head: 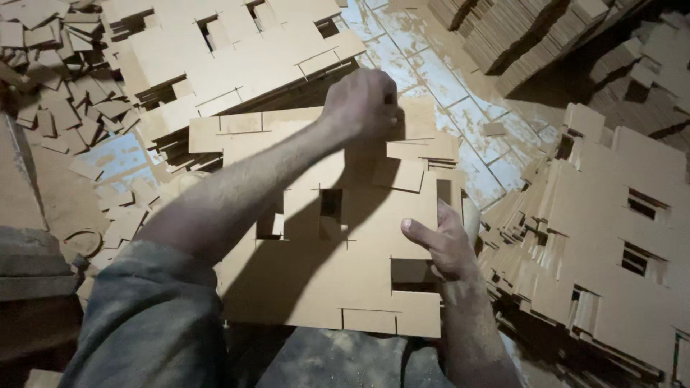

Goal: The person sits on the floor and repeatedly picks up pre-cut mat board pieces with rectangular cutouts, flips them over, and places them into a stack. The person handles the pieces one at a time, inspecting each before stacking.

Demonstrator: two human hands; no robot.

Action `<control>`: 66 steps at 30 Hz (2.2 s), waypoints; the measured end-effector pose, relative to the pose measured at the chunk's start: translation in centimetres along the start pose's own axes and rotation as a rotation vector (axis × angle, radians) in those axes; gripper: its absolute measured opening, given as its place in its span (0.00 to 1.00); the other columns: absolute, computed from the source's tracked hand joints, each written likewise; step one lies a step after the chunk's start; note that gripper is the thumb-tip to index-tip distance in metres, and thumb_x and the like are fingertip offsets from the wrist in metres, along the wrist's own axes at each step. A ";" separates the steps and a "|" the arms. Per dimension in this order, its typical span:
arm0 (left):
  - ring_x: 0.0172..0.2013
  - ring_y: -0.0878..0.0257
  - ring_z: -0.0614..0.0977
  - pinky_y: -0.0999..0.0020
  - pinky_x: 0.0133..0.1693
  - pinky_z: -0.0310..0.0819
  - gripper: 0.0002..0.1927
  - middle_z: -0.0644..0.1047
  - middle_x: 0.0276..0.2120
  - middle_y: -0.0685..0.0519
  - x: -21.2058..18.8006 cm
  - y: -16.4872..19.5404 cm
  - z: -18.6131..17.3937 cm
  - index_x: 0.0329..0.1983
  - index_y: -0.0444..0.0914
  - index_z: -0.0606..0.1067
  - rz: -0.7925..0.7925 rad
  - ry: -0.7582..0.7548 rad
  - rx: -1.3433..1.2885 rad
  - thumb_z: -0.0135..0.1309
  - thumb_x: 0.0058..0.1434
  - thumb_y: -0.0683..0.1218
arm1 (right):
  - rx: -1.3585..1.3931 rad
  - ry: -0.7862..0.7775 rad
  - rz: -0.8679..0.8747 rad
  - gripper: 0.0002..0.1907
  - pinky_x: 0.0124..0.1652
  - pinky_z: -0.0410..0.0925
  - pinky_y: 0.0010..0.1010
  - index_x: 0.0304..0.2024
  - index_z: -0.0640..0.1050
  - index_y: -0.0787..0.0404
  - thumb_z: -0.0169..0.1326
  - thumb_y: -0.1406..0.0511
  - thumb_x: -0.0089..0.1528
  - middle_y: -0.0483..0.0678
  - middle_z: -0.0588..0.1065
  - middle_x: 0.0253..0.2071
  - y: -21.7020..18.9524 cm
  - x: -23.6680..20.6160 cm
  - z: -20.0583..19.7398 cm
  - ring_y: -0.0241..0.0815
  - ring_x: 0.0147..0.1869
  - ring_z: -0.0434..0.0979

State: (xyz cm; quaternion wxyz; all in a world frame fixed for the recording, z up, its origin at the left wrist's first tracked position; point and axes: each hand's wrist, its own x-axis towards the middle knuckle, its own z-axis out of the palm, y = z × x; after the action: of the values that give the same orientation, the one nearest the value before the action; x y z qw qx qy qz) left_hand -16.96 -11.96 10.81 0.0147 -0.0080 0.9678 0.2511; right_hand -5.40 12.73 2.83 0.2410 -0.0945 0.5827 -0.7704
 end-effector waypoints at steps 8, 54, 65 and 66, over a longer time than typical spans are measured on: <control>0.42 0.53 0.78 0.52 0.47 0.72 0.08 0.79 0.37 0.47 -4.1 -14.0 -4.4 0.37 0.41 0.81 0.045 0.514 0.653 0.61 0.55 0.46 | -0.120 0.009 -0.084 0.23 0.51 0.73 0.35 0.56 0.77 0.69 0.60 0.69 0.58 0.50 0.80 0.49 0.5 -1.5 -2.9 0.41 0.51 0.80; 0.46 0.65 0.80 0.72 0.47 0.76 0.18 0.80 0.45 0.52 -21.9 -21.0 5.8 0.58 0.37 0.77 0.156 0.699 -0.688 0.53 0.64 0.35 | 0.385 0.218 -0.252 0.24 0.60 0.71 0.43 0.67 0.67 0.69 0.48 0.71 0.68 0.54 0.74 0.59 3.9 0.0 -5.4 0.52 0.60 0.77; 0.56 0.53 0.81 0.53 0.59 0.76 0.37 0.79 0.53 0.48 -24.6 -10.1 9.2 0.63 0.36 0.71 0.015 0.102 -1.123 0.70 0.50 0.51 | 0.327 0.381 -0.299 0.26 0.61 0.71 0.42 0.66 0.67 0.66 0.48 0.75 0.63 0.53 0.74 0.59 4.3 1.1 -1.7 0.50 0.61 0.77; 0.54 0.53 0.83 0.52 0.57 0.77 0.35 0.80 0.52 0.47 -24.6 -8.9 10.2 0.61 0.35 0.73 0.093 -0.033 -1.281 0.70 0.52 0.52 | 0.330 0.387 -0.292 0.28 0.61 0.71 0.43 0.66 0.66 0.64 0.47 0.75 0.62 0.53 0.74 0.59 4.2 1.3 -1.2 0.50 0.61 0.77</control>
State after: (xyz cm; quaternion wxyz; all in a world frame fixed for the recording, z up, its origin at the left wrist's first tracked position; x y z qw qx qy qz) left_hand 8.12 -14.62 -1.60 0.0109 0.0308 0.6251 0.7799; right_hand -5.94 12.21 -1.66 0.0241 0.0120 0.4649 -0.8850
